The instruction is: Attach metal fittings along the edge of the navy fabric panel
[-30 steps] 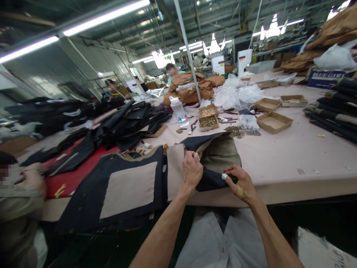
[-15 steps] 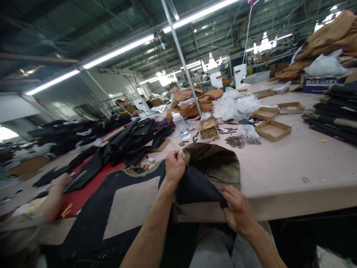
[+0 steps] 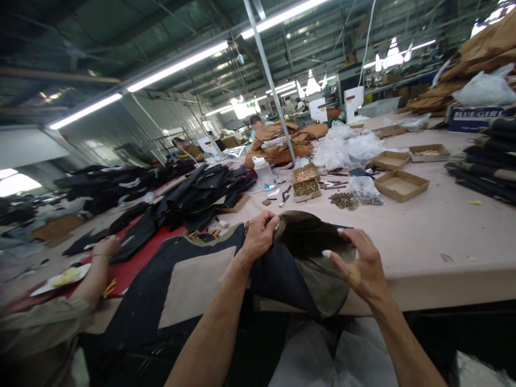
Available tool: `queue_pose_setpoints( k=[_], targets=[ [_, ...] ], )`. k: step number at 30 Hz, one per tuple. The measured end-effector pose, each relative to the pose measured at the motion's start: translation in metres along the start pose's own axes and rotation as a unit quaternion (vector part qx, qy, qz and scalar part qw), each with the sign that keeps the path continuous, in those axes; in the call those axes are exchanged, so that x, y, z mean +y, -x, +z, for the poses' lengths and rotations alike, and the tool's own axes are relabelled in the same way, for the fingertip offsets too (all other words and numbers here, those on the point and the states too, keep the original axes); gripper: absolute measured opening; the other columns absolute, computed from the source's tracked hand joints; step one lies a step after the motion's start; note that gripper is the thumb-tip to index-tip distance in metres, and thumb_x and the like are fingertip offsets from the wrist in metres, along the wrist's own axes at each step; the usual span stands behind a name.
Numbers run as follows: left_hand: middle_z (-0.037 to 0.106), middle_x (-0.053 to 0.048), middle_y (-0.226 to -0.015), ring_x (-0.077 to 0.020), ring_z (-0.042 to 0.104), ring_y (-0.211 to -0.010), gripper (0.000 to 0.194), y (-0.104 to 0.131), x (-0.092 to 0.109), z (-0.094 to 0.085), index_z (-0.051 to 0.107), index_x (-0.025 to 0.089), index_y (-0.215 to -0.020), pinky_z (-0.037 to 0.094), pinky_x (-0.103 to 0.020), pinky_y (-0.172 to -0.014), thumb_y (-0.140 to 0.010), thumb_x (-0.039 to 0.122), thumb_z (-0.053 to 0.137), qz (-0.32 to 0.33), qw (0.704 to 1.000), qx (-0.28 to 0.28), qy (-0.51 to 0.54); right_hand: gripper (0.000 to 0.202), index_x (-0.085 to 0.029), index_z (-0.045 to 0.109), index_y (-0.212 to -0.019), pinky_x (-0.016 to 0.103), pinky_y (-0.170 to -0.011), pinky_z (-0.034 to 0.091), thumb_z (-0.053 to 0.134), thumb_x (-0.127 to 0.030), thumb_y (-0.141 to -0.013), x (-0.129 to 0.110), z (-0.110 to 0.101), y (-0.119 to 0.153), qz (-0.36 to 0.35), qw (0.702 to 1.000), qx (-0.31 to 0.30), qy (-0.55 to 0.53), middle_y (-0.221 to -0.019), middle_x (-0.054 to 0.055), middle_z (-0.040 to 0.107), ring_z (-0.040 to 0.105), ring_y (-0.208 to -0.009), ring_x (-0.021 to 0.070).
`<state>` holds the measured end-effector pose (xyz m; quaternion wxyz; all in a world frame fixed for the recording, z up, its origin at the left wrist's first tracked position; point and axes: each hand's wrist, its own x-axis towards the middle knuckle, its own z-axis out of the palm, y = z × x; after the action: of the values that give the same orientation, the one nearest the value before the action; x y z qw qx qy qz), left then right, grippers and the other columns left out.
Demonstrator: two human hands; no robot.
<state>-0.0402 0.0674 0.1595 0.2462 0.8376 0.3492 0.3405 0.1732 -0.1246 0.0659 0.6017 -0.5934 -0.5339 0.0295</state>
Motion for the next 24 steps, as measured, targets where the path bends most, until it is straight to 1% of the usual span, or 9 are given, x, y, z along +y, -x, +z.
queue_pose_setpoints(
  k=[1, 3, 6, 9, 15, 17, 20, 22, 24],
  targets=[
    [0.055, 0.001, -0.072, -0.0124, 0.047, -0.066, 0.025, 0.002, 0.001, 0.001, 0.061, 0.017, -0.084, 0.034, -0.024, -0.061, -0.095, 0.037, 0.053, 0.007, 1.000, -0.006, 0.004, 0.055, -0.021, 0.059, -0.129, 0.047, -0.091, 0.052, 0.076, -0.044, -0.081, 0.013, 0.003, -0.012, -0.010, 0.998, 0.026, 0.050, -0.120, 0.015, 0.063, 0.059, -0.109, 0.0337],
    [0.054, 0.001, -0.072, -0.0126, 0.046, -0.067, 0.025, 0.005, 0.005, 0.003, 0.060, 0.017, -0.084, 0.035, -0.025, -0.062, -0.096, 0.037, 0.052, 0.017, 1.000, -0.015, 0.009, 0.066, -0.019, 0.058, -0.133, 0.051, -0.096, 0.050, 0.079, -0.043, -0.076, 0.037, 0.014, -0.035, -0.044, 0.993, 0.003, 0.113, -0.122, 0.017, 0.063, 0.057, -0.113, 0.0368],
    [0.051, 0.001, -0.072, -0.0128, 0.045, -0.067, 0.026, 0.011, 0.009, 0.004, 0.058, 0.018, -0.083, 0.036, -0.025, -0.062, -0.097, 0.039, 0.052, 0.022, 0.999, -0.019, 0.026, 0.046, -0.022, 0.067, -0.123, 0.044, -0.089, 0.053, 0.068, -0.027, -0.077, 0.063, 0.034, -0.060, -0.069, 0.988, -0.080, 0.113, -0.110, 0.011, 0.070, 0.064, -0.101, 0.0317],
    [0.050, 0.001, -0.073, -0.0129, 0.045, -0.066, 0.026, 0.027, 0.010, 0.007, 0.057, 0.018, -0.085, 0.037, -0.025, -0.062, -0.097, 0.040, 0.052, 0.012, 0.999, -0.023, 0.046, 0.034, -0.023, 0.074, -0.102, 0.036, -0.077, 0.054, 0.058, -0.017, -0.072, 0.075, 0.046, -0.073, -0.054, 0.991, -0.089, 0.083, -0.094, 0.005, 0.074, 0.068, -0.085, 0.0260],
    [0.059, -0.002, -0.082, -0.0137, 0.052, -0.072, 0.026, 0.092, 0.002, 0.024, 0.060, 0.018, -0.098, 0.043, -0.026, -0.068, -0.098, 0.043, 0.053, -0.019, 0.999, -0.022, 0.023, 0.036, -0.021, 0.078, -0.098, 0.032, -0.074, 0.053, 0.059, -0.016, -0.067, 0.067, 0.041, -0.086, -0.064, 0.994, -0.070, 0.059, -0.093, 0.002, 0.075, 0.068, -0.084, 0.0245],
    [0.061, -0.002, -0.085, -0.0144, 0.054, -0.074, 0.032, 0.113, 0.000, 0.026, 0.061, 0.019, -0.102, 0.044, -0.027, -0.071, -0.092, 0.049, 0.063, -0.031, 0.999, -0.039, -0.016, 0.035, -0.020, 0.079, -0.097, 0.030, -0.072, 0.052, 0.060, -0.015, -0.068, 0.060, 0.036, -0.091, -0.065, 0.994, -0.068, 0.062, -0.089, 0.002, 0.073, 0.067, -0.082, 0.0237],
    [0.063, -0.004, -0.091, -0.0161, 0.056, -0.076, 0.050, 0.137, 0.000, 0.023, 0.061, 0.019, -0.105, 0.046, -0.028, -0.074, -0.076, 0.056, 0.079, -0.053, 0.993, -0.064, -0.081, 0.032, -0.017, 0.079, -0.095, 0.029, -0.071, 0.050, 0.062, -0.013, -0.069, 0.049, 0.029, -0.097, -0.066, 0.993, -0.063, 0.074, -0.085, 0.003, 0.072, 0.065, -0.078, 0.0217],
    [0.064, -0.006, -0.094, -0.0174, 0.057, -0.079, 0.052, 0.151, 0.001, 0.020, 0.062, 0.019, -0.105, 0.046, -0.029, -0.076, -0.074, 0.056, 0.080, -0.072, 0.989, -0.056, -0.113, 0.032, -0.016, 0.079, -0.096, 0.030, -0.072, 0.050, 0.063, -0.012, -0.069, 0.045, 0.025, -0.099, -0.071, 0.991, -0.066, 0.088, -0.086, 0.003, 0.072, 0.064, -0.077, 0.0212],
    [0.064, -0.005, -0.090, -0.0175, 0.057, -0.077, 0.043, 0.170, 0.003, 0.021, 0.062, 0.019, -0.099, 0.046, -0.029, -0.075, -0.078, 0.054, 0.077, -0.109, 0.985, -0.011, -0.132, 0.034, -0.017, 0.079, -0.098, 0.031, -0.073, 0.050, 0.063, -0.011, -0.068, 0.044, 0.021, -0.099, -0.085, 0.988, -0.076, 0.100, -0.089, 0.004, 0.072, 0.065, -0.078, 0.0218]
  ],
)
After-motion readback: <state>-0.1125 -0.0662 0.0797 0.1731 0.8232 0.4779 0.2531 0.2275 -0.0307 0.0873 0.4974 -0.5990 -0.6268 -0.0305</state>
